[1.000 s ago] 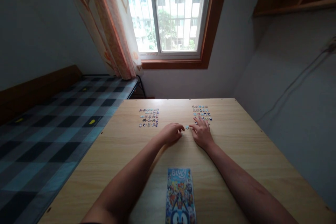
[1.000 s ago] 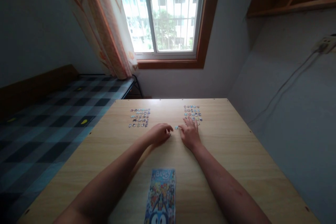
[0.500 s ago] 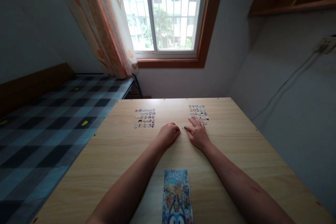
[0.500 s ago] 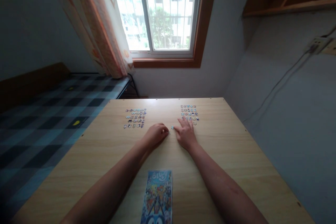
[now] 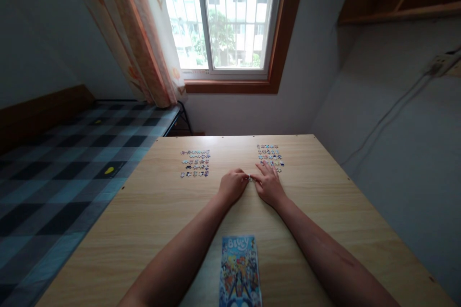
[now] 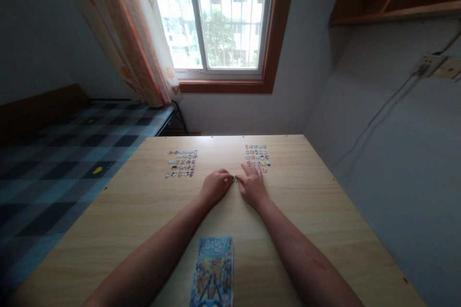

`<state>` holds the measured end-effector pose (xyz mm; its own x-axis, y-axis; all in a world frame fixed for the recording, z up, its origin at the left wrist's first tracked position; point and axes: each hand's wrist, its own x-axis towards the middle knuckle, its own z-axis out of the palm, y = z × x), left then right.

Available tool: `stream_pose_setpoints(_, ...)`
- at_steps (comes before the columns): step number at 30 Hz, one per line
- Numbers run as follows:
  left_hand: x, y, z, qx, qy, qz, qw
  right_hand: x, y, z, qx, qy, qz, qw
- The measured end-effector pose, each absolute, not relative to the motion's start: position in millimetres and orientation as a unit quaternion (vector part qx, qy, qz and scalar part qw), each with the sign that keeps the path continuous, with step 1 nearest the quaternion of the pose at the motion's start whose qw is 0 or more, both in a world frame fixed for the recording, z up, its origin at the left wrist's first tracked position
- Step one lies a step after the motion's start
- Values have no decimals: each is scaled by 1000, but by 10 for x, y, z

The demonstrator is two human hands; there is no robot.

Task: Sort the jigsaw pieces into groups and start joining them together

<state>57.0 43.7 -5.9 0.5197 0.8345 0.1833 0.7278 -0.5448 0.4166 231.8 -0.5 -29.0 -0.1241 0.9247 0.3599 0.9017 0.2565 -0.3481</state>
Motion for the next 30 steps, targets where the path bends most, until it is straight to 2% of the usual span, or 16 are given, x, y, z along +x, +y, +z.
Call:
stream_pose_setpoints(10, 590, 394, -75, 877, 444, 167, 76, 2313, 8, -280, -612, -748, 35, 254)
stream_pose_setpoints(20, 551, 389, -153, 852, 464, 225, 87, 2342, -6, -281, -624, -717, 17, 310)
stream_pose_setpoints(30, 524, 406, -179, 869, 438, 217, 70, 2336, -13, -308, -612, -732, 1, 300)
